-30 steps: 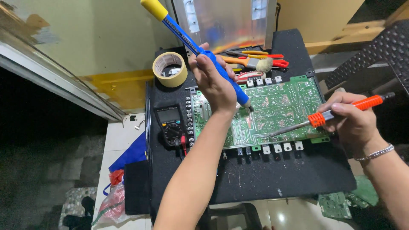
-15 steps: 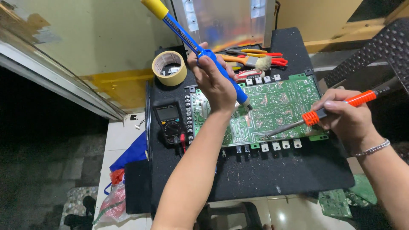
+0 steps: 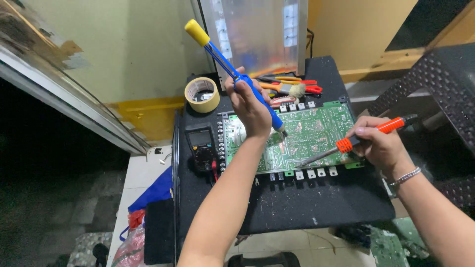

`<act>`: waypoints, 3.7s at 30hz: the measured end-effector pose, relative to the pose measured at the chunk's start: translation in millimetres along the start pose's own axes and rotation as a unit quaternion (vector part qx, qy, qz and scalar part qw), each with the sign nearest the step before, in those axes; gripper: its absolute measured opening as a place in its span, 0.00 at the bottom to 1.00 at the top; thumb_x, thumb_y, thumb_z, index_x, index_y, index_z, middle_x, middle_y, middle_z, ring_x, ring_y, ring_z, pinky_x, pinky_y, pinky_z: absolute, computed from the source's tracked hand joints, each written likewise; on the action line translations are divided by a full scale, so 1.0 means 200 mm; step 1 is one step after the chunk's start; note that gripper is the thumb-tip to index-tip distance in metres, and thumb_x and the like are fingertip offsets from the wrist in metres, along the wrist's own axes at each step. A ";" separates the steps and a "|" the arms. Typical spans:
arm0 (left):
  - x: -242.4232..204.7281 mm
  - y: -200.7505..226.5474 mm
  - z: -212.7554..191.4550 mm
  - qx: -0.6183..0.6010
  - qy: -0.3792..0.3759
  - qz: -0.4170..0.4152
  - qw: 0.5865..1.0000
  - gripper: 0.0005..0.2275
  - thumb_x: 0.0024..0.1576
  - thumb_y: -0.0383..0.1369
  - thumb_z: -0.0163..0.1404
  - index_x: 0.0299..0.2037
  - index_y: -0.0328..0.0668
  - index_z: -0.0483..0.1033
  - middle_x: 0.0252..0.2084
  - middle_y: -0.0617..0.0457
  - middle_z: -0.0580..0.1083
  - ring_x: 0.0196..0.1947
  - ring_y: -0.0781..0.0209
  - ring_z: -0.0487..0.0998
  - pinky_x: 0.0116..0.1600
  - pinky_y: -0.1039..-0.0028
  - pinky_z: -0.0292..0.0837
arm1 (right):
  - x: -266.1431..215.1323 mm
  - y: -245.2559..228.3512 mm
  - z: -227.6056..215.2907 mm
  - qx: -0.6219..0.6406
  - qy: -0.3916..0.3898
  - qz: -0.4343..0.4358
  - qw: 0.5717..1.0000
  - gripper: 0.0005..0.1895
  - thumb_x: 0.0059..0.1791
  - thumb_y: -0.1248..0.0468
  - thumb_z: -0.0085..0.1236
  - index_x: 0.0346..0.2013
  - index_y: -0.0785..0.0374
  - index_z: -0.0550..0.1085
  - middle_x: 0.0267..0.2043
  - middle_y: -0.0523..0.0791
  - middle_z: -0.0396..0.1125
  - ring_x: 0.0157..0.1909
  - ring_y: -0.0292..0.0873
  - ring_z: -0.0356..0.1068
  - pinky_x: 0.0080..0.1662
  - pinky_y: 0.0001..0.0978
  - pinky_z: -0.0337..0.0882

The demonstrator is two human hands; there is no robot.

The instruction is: The person solders components on a large green circuit board placed on a workbench, feeding solder from a blue spool with a soldering iron. They use a blue desoldering pump to remove solder from joints, reposition the board, and touch the iron to various points across the board while a multimeter sits nearby.

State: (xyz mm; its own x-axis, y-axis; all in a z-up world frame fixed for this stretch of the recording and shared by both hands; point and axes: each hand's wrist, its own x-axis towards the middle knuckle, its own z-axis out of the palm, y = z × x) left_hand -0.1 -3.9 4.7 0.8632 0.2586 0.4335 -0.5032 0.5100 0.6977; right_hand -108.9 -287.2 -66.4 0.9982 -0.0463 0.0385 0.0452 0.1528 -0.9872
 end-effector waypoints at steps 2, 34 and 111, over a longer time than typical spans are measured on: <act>0.00 -0.02 0.01 0.003 -0.011 0.008 1.000 0.26 0.68 0.54 0.36 0.62 0.37 0.57 0.36 0.52 0.64 0.25 0.68 0.66 0.29 0.76 0.67 | 0.00 0.00 0.01 -0.009 0.011 -0.003 1.000 0.12 0.50 0.62 0.52 0.30 0.70 0.76 0.23 0.48 0.66 0.21 0.38 0.62 0.26 0.28 0.62; -0.17 0.52 -0.93 0.314 0.037 -0.255 0.914 0.13 0.52 0.28 0.62 0.43 0.35 0.72 0.27 0.55 0.75 0.16 0.69 0.71 0.22 0.76 0.69 | -0.24 -0.13 0.40 -0.608 -0.074 -0.310 0.727 0.50 0.34 0.48 0.70 0.66 0.58 0.59 0.64 0.59 0.60 0.65 0.61 0.61 0.66 0.58 0.58; 0.04 0.03 -0.01 -0.035 0.011 -0.079 0.996 0.23 0.69 0.51 0.34 0.58 0.38 0.60 0.32 0.54 0.64 0.19 0.71 0.65 0.23 0.79 0.65 | -0.19 0.22 0.53 0.056 0.441 -0.310 0.840 0.12 0.52 0.66 0.51 0.24 0.65 0.67 0.28 0.47 0.64 0.32 0.41 0.65 0.41 0.31 0.70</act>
State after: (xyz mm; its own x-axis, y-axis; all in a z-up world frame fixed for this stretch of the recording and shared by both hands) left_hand 4.0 3.9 11.7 0.9326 0.1876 0.3082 -0.3572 0.6019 0.7143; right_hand -141.1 -173.5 -94.8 0.3662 -0.8572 0.3620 0.5993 -0.0803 -0.7965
